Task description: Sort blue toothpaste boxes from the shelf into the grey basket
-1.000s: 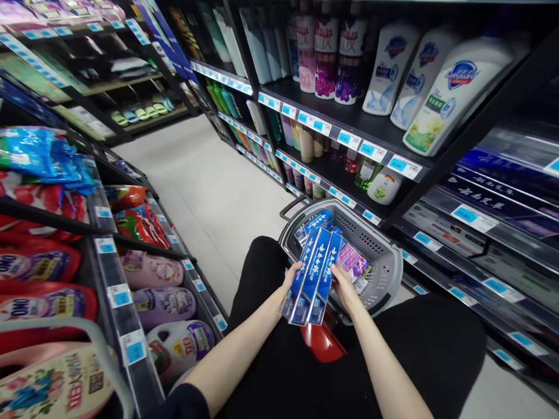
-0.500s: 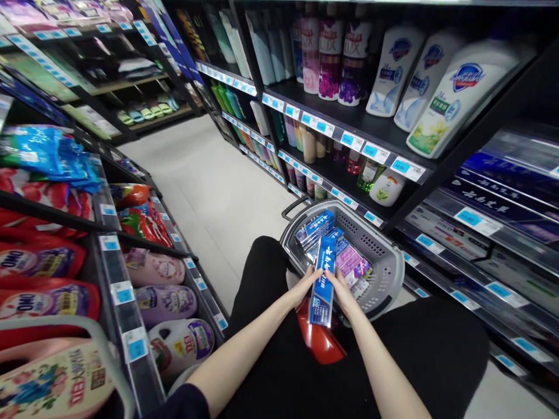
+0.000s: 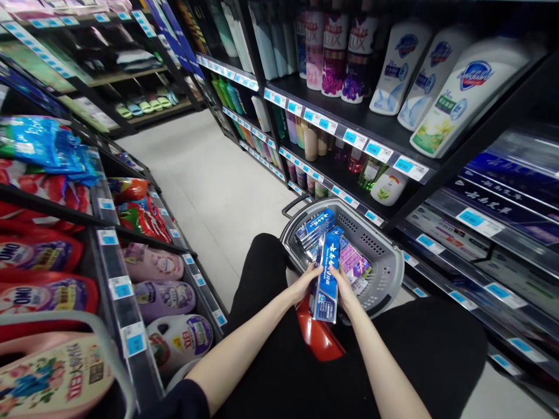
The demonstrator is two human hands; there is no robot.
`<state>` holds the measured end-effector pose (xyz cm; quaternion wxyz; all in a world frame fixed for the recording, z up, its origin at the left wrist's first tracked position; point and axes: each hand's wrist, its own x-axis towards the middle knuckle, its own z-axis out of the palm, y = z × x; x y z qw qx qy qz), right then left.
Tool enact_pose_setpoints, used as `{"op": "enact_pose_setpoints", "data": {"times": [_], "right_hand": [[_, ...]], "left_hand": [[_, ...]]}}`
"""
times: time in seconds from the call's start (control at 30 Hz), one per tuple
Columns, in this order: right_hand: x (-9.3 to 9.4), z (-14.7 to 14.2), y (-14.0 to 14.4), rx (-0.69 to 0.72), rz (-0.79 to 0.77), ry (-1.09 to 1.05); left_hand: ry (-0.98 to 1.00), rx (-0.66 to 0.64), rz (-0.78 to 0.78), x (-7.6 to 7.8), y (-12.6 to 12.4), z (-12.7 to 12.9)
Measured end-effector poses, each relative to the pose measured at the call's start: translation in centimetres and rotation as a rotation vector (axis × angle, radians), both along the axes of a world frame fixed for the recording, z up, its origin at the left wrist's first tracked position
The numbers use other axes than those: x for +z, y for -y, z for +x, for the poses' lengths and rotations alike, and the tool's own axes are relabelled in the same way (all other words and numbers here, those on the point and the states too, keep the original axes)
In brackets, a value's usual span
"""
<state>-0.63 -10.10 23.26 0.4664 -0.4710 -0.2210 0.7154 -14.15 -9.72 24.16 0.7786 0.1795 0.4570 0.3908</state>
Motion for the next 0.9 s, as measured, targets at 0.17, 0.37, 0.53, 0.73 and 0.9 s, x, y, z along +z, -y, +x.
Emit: {"op": "enact_pose_setpoints", "data": {"times": [0.17,0.37,0.53,0.73,0.9], "right_hand": [[0.28,-0.01,0.05,-0.007,-0.018,0.006],[0.10,0.01,0.10,0.008,0.005,-0.005],[0.04,-0.03,0.01,0.002,-0.010,-0.009],[0.20,-0.02,0.04,-0.001,-0.023,-0.018],[-0.17,0.03,0.07,-0.004,-0.023,-0.035]], "left_hand": [[-0.006,-0.010,-0.015,0.17,-0.01,0.01],[0.014,-0.024,0.001,-0.28,0.05,-0.11],[0.004,-0.035,0.013,-0.34,0.04,-0.09],[-0.063,-0.069,0.013,0.00,-0.02,-0.04],[-0.030,-0.051,0.015,-0.06,0.03,-0.01]]}}
